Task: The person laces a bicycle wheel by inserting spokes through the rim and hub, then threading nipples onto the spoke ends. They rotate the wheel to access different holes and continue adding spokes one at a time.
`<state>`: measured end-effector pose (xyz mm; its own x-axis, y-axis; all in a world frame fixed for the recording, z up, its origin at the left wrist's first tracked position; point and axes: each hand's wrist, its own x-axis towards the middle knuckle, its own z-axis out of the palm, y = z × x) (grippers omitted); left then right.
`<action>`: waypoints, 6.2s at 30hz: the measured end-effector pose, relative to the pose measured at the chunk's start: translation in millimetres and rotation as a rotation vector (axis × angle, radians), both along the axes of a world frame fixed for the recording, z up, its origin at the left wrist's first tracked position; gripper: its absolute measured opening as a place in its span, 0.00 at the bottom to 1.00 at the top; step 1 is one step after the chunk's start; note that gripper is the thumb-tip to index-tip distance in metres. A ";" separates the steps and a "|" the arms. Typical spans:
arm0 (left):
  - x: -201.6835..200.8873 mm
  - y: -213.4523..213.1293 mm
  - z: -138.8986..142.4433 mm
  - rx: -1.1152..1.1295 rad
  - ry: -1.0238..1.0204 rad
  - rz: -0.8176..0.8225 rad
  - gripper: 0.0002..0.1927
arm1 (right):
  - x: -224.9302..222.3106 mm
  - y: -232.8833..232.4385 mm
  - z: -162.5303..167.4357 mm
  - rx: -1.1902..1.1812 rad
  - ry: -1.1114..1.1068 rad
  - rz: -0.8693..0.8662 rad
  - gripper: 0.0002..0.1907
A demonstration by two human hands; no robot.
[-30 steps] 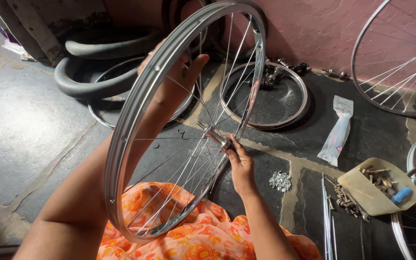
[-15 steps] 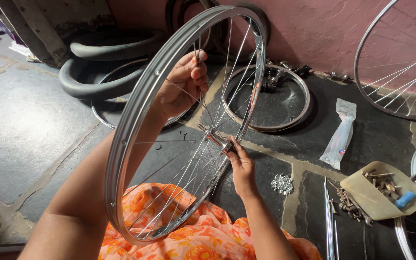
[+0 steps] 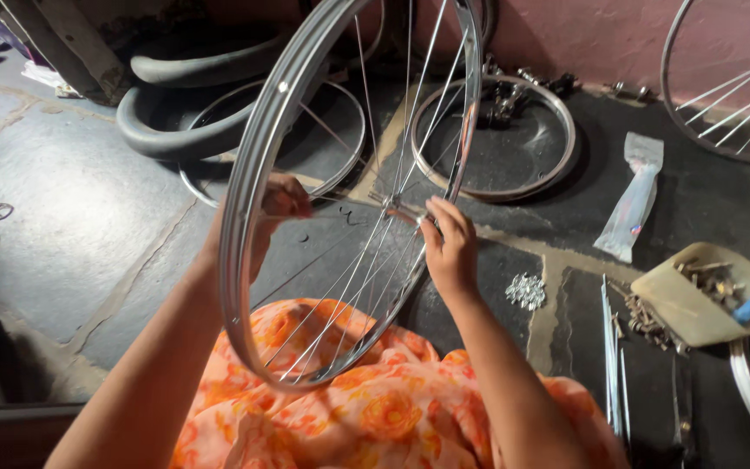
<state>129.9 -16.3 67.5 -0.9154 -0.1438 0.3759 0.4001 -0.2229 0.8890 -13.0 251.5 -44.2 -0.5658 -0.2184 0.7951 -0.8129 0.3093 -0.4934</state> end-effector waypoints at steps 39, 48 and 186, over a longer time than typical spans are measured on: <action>117.5 50.9 18.8 -0.147 -0.080 -0.016 0.20 | -14.9 205.3 -121.1 0.231 -0.783 -0.537 0.21; 107.2 45.8 23.4 -0.172 -0.109 -0.039 0.17 | -39.6 179.5 -154.0 0.606 -0.919 -0.506 0.12; 43.2 112.6 -41.2 0.199 0.106 -0.627 0.09 | 256.9 22.0 152.0 0.183 0.389 -0.167 0.12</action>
<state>173.1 96.3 26.4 -0.8079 0.3280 0.4896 0.2239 -0.5978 0.7698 243.9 273.5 107.8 -0.2719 -0.3059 0.9124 -0.8584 0.5057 -0.0863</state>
